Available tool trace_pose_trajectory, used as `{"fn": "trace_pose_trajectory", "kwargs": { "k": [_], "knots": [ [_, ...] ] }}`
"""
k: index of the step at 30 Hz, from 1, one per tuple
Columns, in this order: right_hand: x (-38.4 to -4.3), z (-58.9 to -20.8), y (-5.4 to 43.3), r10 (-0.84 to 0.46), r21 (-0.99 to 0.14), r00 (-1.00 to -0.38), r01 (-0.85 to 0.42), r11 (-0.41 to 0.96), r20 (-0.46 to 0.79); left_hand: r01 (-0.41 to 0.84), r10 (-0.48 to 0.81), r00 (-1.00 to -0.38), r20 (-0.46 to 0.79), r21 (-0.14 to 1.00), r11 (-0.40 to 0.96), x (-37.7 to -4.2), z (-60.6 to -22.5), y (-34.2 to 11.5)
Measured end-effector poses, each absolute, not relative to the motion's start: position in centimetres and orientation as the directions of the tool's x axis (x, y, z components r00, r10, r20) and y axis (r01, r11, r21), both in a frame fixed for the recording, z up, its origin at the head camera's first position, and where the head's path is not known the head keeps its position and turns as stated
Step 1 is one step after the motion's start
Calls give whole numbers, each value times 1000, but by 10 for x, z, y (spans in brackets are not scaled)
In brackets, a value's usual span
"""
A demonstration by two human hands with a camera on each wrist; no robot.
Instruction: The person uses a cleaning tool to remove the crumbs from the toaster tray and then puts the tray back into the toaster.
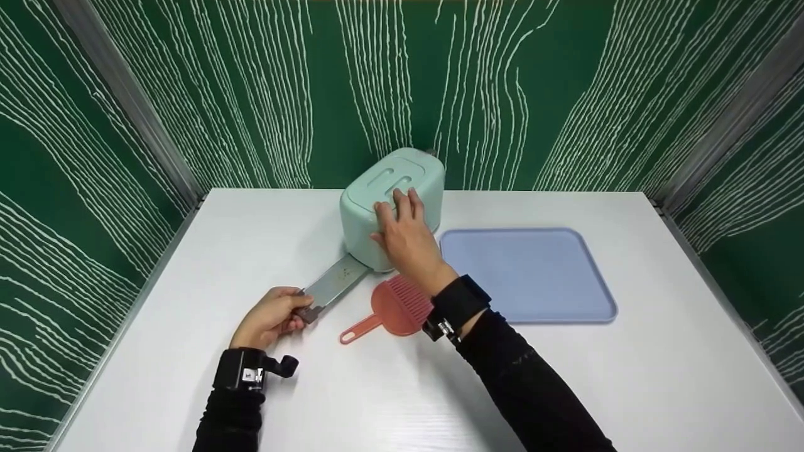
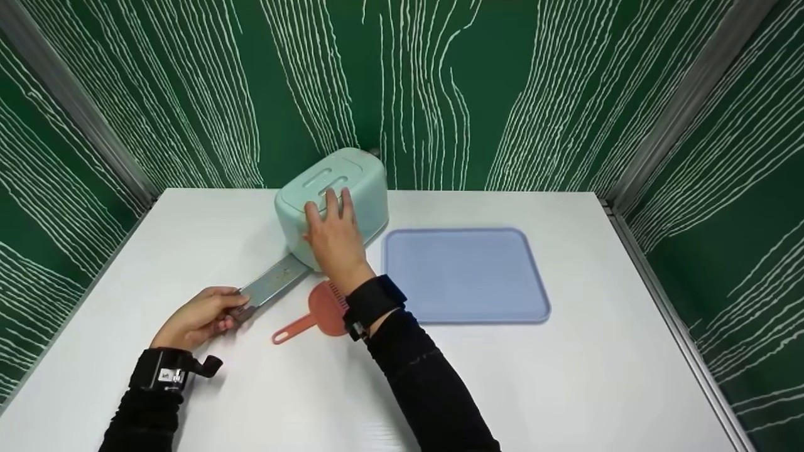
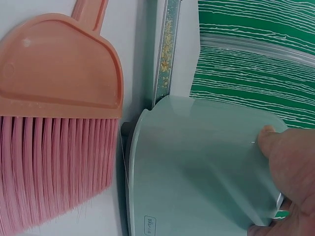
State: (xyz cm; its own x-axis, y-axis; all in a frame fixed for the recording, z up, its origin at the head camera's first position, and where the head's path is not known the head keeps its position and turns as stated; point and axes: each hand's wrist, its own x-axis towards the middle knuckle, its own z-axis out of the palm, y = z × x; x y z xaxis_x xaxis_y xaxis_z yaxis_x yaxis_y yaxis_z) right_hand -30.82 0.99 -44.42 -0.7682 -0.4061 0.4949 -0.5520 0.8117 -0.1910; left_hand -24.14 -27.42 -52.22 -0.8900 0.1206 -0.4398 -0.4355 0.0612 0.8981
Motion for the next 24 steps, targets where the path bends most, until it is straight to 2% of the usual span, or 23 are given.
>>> {"fn": "trace_pose_trajectory", "kwargs": {
  "k": [12, 19, 24],
  "knots": [
    [-308, -443, 10, -405, -189, -795, -529, 827, 453, -436, 141, -886, -441, 897, 66, -239, -518, -284],
    [-309, -446, 10, -437, -103, -744, -555, 825, 506, -424, 157, -890, -428, 904, 57, -236, -516, -290],
    [-310, -447, 10, -432, -104, -744, -552, 827, 509, -429, 151, -889, -432, 902, 54, -235, -515, -294]
  ]
}}
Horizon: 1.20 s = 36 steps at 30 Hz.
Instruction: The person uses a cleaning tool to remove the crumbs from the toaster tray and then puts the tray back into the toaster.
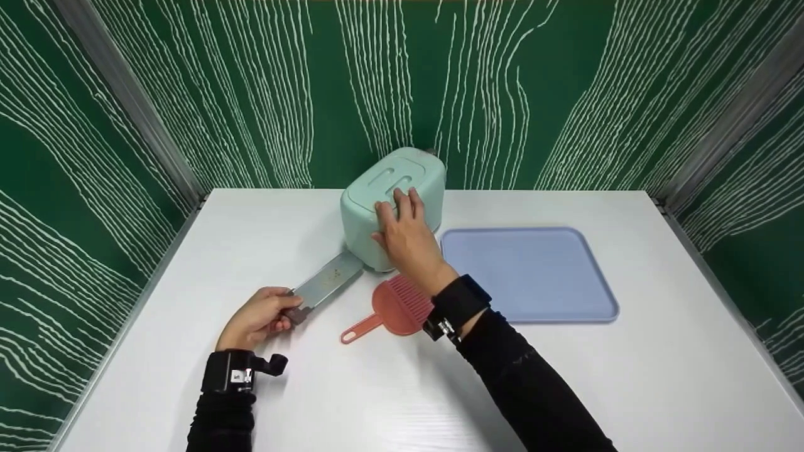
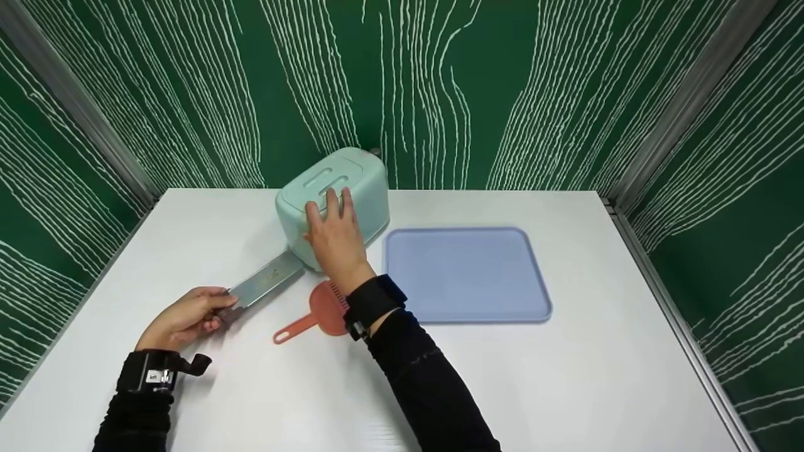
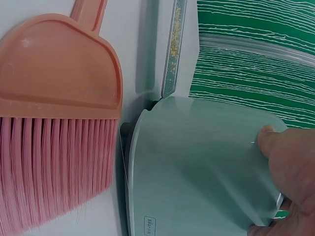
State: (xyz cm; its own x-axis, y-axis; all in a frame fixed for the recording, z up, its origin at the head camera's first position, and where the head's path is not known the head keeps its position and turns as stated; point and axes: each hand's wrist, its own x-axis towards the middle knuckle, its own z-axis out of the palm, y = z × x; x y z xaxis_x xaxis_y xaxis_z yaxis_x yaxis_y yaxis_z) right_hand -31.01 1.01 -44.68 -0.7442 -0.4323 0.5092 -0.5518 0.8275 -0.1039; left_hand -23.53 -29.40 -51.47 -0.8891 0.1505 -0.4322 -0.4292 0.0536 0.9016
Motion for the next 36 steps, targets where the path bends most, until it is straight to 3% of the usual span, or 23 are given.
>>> {"fn": "trace_pose_trajectory", "kwargs": {
  "k": [16, 24, 36],
  "knots": [
    [-308, -443, 11, -410, -159, -773, -538, 828, 485, -375, 176, -906, -385, 923, 90, -230, -500, -305],
    [-310, -444, 12, -436, -124, -739, -567, 814, 514, -347, 204, -909, -363, 931, 111, -228, -492, -312],
    [-306, -445, 32, -478, -342, -786, -607, 717, 393, -288, 204, -930, -306, 951, 112, -225, -478, -313]
  ]
}}
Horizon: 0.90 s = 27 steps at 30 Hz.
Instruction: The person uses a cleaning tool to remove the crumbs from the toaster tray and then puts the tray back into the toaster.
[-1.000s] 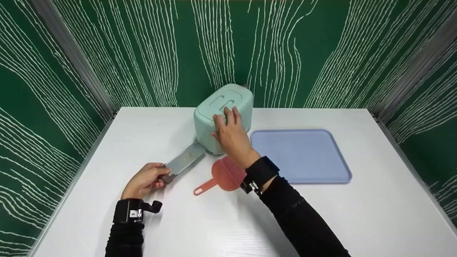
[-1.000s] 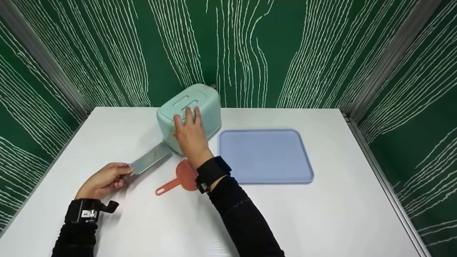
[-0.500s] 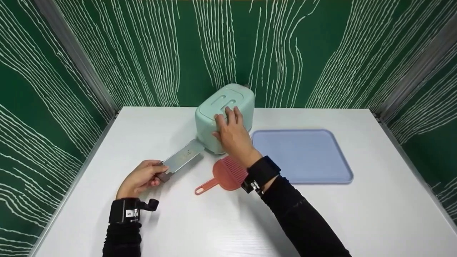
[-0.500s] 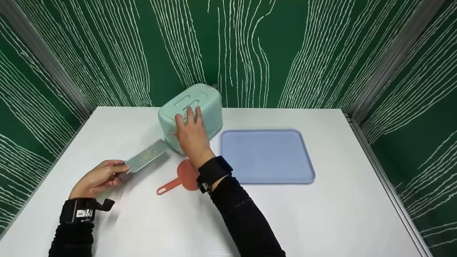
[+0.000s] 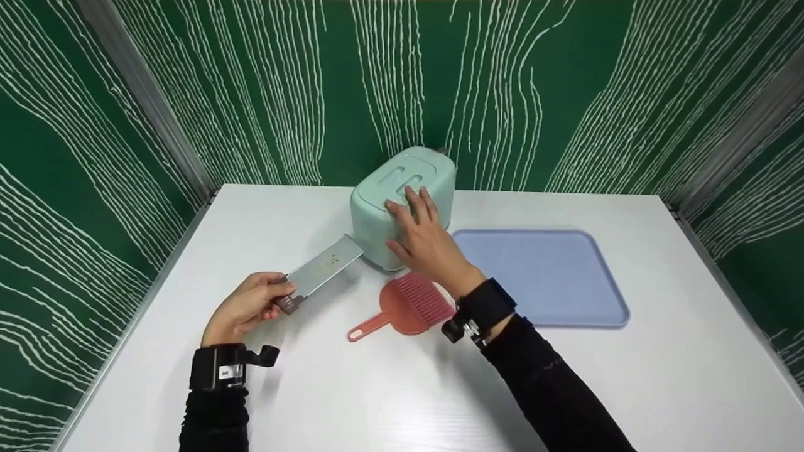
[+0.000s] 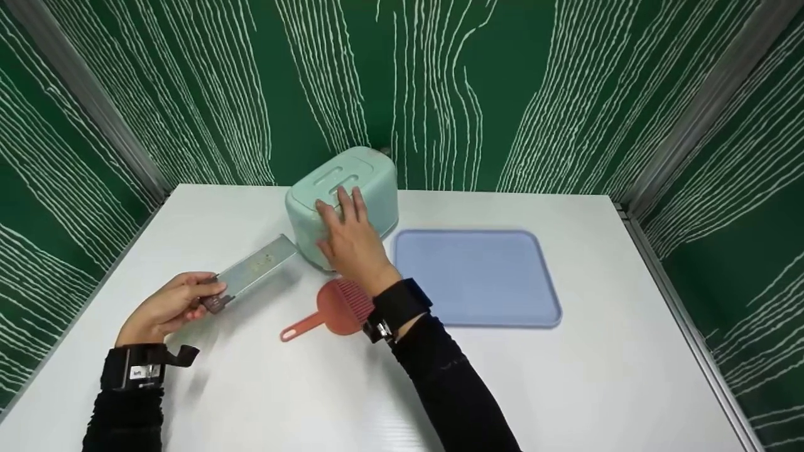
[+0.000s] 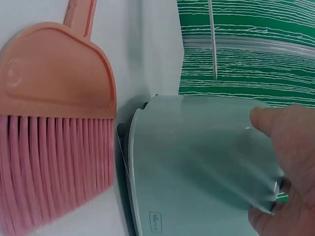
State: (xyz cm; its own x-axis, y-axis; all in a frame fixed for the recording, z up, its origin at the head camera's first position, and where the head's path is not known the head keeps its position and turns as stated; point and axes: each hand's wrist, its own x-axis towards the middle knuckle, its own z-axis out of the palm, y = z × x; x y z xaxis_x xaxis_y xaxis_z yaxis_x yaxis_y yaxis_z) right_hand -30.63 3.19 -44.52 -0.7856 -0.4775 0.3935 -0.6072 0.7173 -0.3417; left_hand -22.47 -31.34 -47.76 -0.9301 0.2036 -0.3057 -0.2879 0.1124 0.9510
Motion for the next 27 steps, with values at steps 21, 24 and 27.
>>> {"fn": "trace_pose_trajectory", "kwargs": {
  "k": [21, 24, 27],
  "knots": [
    [-235, -500, 17, -518, -230, -639, -728, 646, 568, -308, 170, -935, -310, 951, 35, -219, -460, -310],
    [-230, -513, 13, -594, -220, -643, -746, 628, 484, -309, 170, -935, -310, 951, 29, -220, -459, -309],
    [-226, -523, 10, -652, -228, -661, -746, 626, 373, -303, 177, -936, -304, 952, 35, -220, -460, -309]
  ]
}}
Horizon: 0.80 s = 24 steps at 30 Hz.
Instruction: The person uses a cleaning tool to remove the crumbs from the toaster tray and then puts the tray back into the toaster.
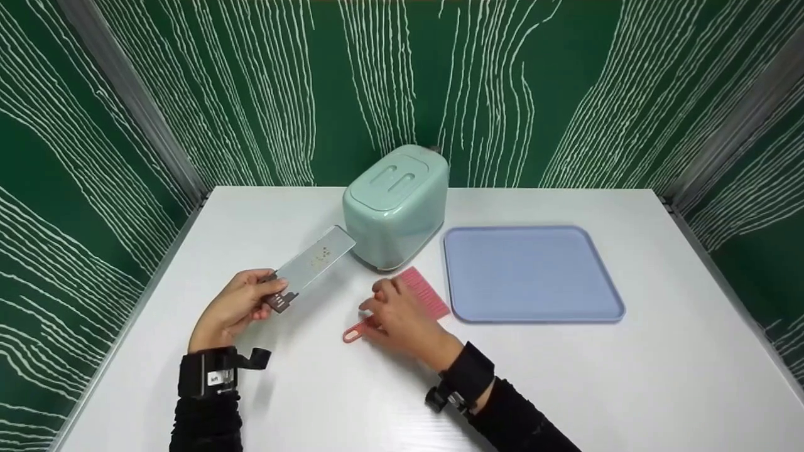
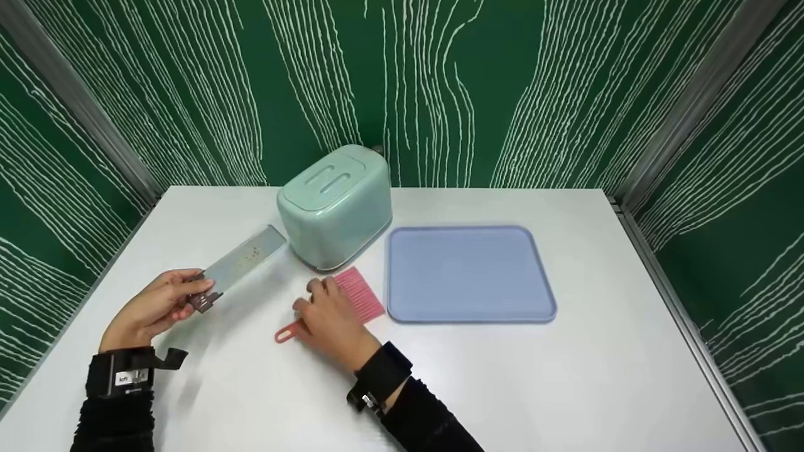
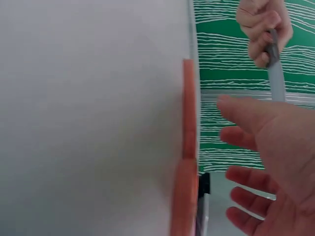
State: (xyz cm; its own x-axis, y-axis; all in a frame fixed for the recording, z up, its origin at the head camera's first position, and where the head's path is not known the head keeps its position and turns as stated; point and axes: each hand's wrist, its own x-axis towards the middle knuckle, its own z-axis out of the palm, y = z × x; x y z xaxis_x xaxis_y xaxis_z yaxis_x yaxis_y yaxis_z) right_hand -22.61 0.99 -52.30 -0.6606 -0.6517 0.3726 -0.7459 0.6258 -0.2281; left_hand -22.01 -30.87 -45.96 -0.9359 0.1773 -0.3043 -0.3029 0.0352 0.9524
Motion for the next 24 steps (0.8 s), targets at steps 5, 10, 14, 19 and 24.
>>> {"fn": "trace_pose_trajectory", "kwargs": {
  "k": [5, 10, 14, 19, 24],
  "knots": [
    [-222, -527, 7, -676, -212, -702, -712, 669, 223, -299, 182, -936, -302, 953, 43, -220, -459, -308],
    [-221, -525, 5, -685, -183, -692, -721, 668, 229, -300, 185, -935, -302, 953, 43, -221, -459, -307],
    [-223, -523, 1, -687, -167, -681, -731, 662, 254, -295, 191, -935, -298, 954, 44, -221, -459, -307],
    [-226, -522, -3, -701, -124, -652, -751, 648, 289, -295, 192, -935, -297, 955, 37, -221, -461, -307],
    [-227, -518, -4, -718, -85, -633, -764, 639, 290, -296, 186, -937, -296, 955, 29, -222, -462, -307]
  ]
}}
